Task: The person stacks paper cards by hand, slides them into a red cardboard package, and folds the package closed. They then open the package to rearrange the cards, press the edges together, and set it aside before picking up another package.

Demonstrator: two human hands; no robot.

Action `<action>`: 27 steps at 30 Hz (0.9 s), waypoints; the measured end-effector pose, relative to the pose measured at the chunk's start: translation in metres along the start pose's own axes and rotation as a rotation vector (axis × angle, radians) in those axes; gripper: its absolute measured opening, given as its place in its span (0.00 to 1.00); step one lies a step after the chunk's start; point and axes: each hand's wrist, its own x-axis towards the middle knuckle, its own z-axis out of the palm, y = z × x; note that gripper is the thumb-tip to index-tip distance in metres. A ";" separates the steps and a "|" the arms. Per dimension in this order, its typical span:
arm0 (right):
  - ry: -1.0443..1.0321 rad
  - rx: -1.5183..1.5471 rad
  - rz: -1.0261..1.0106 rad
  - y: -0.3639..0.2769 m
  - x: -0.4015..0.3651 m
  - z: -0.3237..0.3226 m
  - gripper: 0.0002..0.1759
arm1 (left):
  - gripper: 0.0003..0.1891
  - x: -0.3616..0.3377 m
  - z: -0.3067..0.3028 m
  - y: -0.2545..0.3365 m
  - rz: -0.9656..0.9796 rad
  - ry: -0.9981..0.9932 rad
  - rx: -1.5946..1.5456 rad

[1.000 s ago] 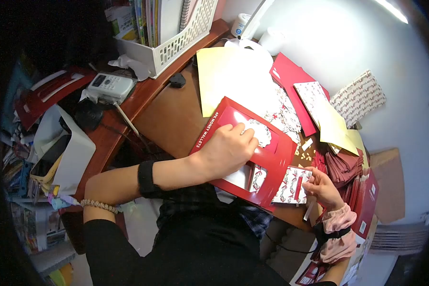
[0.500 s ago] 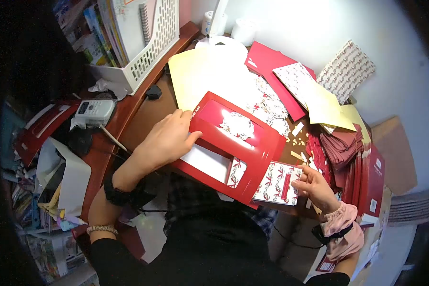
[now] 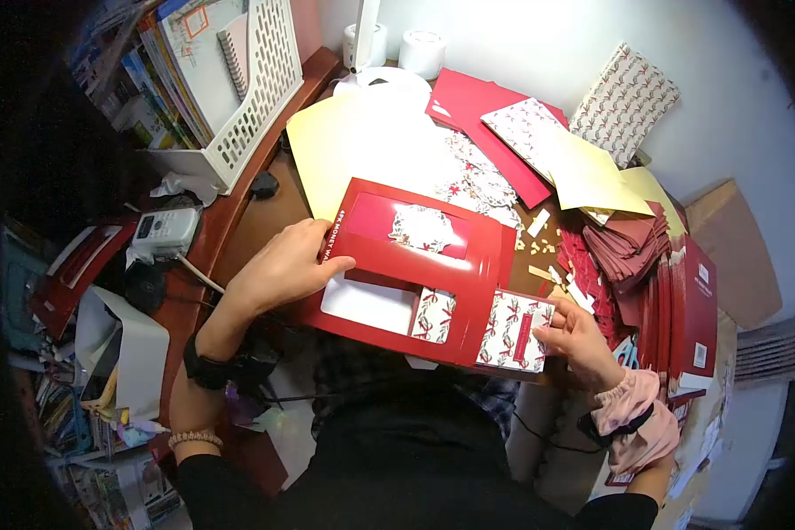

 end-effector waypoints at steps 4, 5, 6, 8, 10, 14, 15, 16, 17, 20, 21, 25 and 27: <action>-0.011 0.021 -0.035 0.005 0.001 0.008 0.21 | 0.20 0.000 0.001 0.008 0.024 -0.035 -0.094; -0.006 0.025 -0.038 0.003 0.001 0.011 0.21 | 0.20 0.000 0.002 0.012 0.022 -0.046 -0.119; -0.013 0.017 -0.037 0.000 0.002 0.015 0.21 | 0.20 -0.001 0.002 0.015 0.028 -0.048 -0.117; -0.031 -0.009 -0.040 -0.003 0.004 0.019 0.20 | 0.18 -0.002 0.002 0.020 0.014 -0.065 -0.166; -0.038 -0.022 -0.032 -0.006 0.006 0.022 0.21 | 0.18 -0.002 0.003 0.019 -0.001 -0.068 -0.176; -0.054 0.015 -0.028 -0.014 0.008 0.031 0.22 | 0.15 -0.002 0.007 0.017 -0.023 -0.026 -0.256; -0.053 0.016 -0.031 -0.015 0.009 0.029 0.22 | 0.15 -0.002 0.006 0.017 -0.021 -0.025 -0.254; -0.080 0.006 -0.059 -0.017 0.010 0.024 0.23 | 0.15 -0.002 0.006 0.017 -0.035 0.012 -0.285; -0.107 -0.005 -0.087 -0.018 0.012 0.022 0.23 | 0.15 -0.002 0.007 0.017 -0.049 0.050 -0.317; -0.076 0.041 -0.125 -0.039 0.005 0.030 0.23 | 0.16 0.005 0.009 0.009 -0.003 0.115 -0.460; -0.064 0.046 -0.139 -0.042 0.005 0.030 0.22 | 0.16 0.006 0.011 0.011 0.001 0.112 -0.459; -0.044 0.071 -0.174 -0.049 0.006 0.033 0.22 | 0.28 0.005 0.007 0.028 0.028 0.029 -0.983; -0.049 0.086 -0.195 -0.043 0.014 0.030 0.22 | 0.32 0.003 0.009 0.032 0.106 0.081 -0.925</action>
